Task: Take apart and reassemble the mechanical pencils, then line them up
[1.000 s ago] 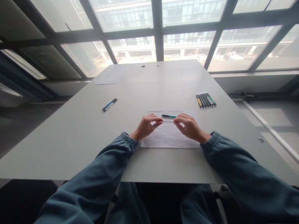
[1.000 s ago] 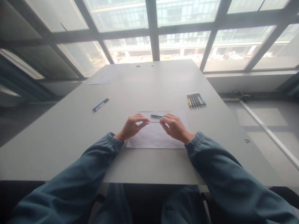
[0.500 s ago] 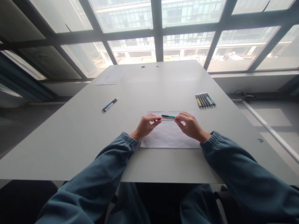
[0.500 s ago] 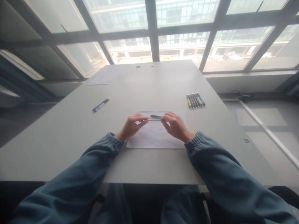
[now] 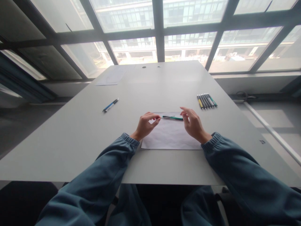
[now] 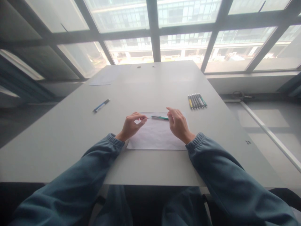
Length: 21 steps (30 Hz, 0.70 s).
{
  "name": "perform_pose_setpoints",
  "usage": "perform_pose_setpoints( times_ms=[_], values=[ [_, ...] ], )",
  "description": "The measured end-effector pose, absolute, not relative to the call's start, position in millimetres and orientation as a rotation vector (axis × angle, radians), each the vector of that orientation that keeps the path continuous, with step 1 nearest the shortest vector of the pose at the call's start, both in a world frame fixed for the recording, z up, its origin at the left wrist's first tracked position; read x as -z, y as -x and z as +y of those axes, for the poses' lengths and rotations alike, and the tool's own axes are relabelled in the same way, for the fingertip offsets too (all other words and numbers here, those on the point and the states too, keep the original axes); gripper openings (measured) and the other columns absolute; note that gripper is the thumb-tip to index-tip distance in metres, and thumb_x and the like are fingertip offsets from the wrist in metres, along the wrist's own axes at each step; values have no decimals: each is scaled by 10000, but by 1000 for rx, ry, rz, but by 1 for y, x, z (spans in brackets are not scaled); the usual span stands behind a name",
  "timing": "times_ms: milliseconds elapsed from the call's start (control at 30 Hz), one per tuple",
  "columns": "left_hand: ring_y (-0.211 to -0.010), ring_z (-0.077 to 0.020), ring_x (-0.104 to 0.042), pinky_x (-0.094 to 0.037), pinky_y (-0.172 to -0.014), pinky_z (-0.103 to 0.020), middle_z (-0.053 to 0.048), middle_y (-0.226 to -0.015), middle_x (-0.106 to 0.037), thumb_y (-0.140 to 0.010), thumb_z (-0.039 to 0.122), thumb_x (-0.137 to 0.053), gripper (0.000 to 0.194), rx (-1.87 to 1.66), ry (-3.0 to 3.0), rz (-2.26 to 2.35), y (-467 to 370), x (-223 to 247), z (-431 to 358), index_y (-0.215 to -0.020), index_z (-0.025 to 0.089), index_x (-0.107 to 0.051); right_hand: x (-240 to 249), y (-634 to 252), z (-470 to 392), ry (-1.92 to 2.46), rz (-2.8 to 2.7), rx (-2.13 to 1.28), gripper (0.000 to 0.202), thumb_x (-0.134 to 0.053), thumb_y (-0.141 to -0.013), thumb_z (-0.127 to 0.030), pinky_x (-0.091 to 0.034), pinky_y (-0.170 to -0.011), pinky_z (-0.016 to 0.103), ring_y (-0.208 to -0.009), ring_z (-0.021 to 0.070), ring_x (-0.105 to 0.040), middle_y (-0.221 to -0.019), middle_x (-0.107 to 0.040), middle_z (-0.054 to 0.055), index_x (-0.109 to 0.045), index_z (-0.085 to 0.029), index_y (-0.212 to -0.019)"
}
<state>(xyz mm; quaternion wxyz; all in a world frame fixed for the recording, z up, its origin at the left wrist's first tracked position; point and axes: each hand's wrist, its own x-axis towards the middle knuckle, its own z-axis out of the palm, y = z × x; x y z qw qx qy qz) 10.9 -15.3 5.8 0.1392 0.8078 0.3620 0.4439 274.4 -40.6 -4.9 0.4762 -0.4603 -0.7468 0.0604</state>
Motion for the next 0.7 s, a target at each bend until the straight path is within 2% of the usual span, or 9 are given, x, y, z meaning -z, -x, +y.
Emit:
perform_pose_setpoints(
  times_ms=[267,700],
  values=[
    [-762,-159,-636,-540,-761,-312,-27,-825,-741,-927,290,-665,126,-1319,-2284,1098,-11,-3,-16,-869,200,-733,21,-282,-30,1422,-2040,-109,276,-549,-959,-254,-493,-950,468,-1057,317,-561,-1100,-682,143,-722,-165,-1156],
    [-770,-162,-639,-546,-769,-318,-34,-838,-736,-929,298,-657,133,-1297,-2289,1092,-13,-1,-16,-877,198,-728,31,-283,-22,1430,-2039,-166,70,-674,-877,-187,-481,-863,437,-954,284,-581,-946,-697,95,-730,-217,-905]
  ],
)
